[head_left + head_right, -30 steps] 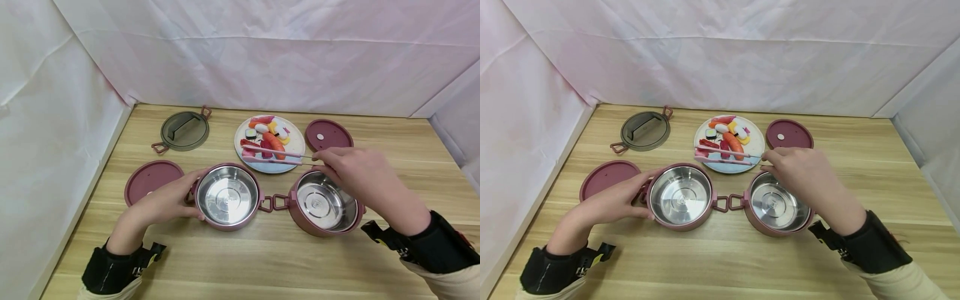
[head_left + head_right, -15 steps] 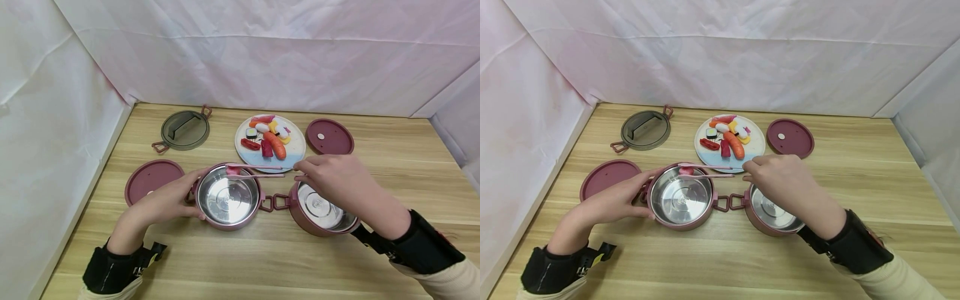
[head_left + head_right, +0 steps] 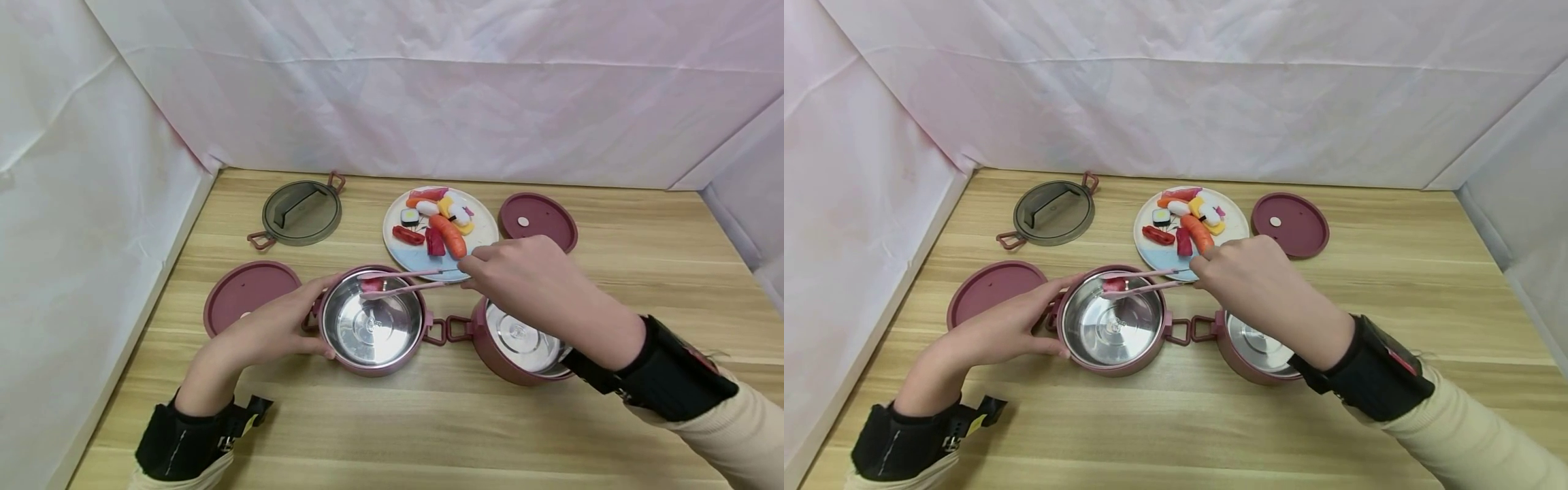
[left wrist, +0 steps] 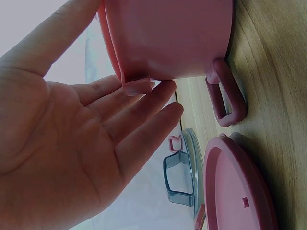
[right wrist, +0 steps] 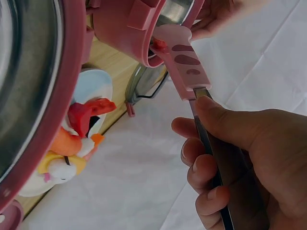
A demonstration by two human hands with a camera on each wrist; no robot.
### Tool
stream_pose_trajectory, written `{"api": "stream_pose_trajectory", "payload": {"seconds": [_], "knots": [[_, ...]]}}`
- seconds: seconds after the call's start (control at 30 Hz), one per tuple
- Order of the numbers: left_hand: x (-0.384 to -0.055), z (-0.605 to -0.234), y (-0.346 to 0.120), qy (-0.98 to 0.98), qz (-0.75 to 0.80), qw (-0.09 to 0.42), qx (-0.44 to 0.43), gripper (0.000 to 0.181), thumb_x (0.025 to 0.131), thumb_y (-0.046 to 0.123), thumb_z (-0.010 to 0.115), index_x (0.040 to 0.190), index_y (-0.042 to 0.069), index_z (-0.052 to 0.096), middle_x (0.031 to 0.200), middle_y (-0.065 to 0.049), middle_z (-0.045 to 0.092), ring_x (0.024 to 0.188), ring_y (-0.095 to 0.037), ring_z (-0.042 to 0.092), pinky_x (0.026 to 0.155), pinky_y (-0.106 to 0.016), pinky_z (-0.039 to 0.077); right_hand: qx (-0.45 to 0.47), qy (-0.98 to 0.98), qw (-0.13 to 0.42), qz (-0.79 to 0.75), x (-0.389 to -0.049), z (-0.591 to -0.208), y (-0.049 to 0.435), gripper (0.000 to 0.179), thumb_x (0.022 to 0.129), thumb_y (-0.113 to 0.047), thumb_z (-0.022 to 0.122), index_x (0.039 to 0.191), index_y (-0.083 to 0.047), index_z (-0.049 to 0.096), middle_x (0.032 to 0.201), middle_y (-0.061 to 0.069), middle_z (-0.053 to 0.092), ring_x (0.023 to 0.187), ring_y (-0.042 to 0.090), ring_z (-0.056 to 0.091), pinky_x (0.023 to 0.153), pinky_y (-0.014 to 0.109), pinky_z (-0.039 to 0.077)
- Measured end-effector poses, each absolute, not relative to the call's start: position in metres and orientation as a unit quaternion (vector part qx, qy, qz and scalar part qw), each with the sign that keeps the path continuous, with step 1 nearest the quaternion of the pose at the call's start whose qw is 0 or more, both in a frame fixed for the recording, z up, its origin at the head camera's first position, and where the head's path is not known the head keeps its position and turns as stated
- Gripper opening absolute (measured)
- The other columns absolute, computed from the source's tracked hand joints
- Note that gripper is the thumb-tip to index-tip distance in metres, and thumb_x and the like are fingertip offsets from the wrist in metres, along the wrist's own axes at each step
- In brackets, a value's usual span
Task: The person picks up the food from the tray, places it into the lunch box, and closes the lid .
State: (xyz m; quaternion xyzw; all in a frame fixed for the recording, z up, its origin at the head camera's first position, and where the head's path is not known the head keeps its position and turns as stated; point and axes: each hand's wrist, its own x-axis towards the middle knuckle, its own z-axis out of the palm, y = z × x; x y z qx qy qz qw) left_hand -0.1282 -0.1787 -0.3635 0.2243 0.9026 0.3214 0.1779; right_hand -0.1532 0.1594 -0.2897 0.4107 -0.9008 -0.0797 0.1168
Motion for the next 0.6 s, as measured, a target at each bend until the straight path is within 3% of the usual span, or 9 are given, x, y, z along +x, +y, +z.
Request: {"api": "stream_pose_trajectory", "payload": {"seconds": [0.17, 0.37, 0.6], "knots": [[-0.128, -0.363, -0.179, 0.900, 0.324, 0.176, 0.231, 0.102, 0.074, 0.034, 0.087, 0.157, 0.018, 0.029, 0.148, -0.012, 0.050, 0.135, -0.032, 0.051, 0.108, -0.056, 0.044, 0.415, -0.899, 0.108, -0.089, -0.156, -0.289, 0.151, 0.022, 0.081, -0.021, 0.083, 0.077, -0.015, 0.062, 0.063, -0.004, 0.058, 0.049, 0.011, 0.040, 0.040, 0.025, 0.026], [-0.127, -0.361, -0.179, 0.899, 0.326, 0.177, 0.231, 0.101, 0.076, 0.036, 0.085, 0.157, 0.015, 0.028, 0.150, -0.014, 0.048, 0.136, -0.034, 0.050, 0.109, -0.057, 0.043, 0.424, -0.893, 0.095, -0.116, -0.158, -0.293, 0.141, 0.022, 0.081, -0.028, 0.083, 0.081, -0.014, 0.067, 0.063, -0.002, 0.061, 0.049, 0.011, 0.045, 0.038, 0.027, 0.033], [-0.126, -0.360, -0.178, 0.900, 0.326, 0.175, 0.229, 0.102, 0.076, 0.034, 0.086, 0.157, 0.013, 0.028, 0.150, -0.018, 0.048, 0.135, -0.037, 0.050, 0.108, -0.058, 0.043, 0.430, -0.888, 0.097, -0.130, -0.161, -0.294, 0.131, 0.016, 0.082, -0.014, 0.081, 0.077, -0.014, 0.066, 0.065, -0.005, 0.063, 0.045, 0.011, 0.040, 0.037, 0.028, 0.036]]}}
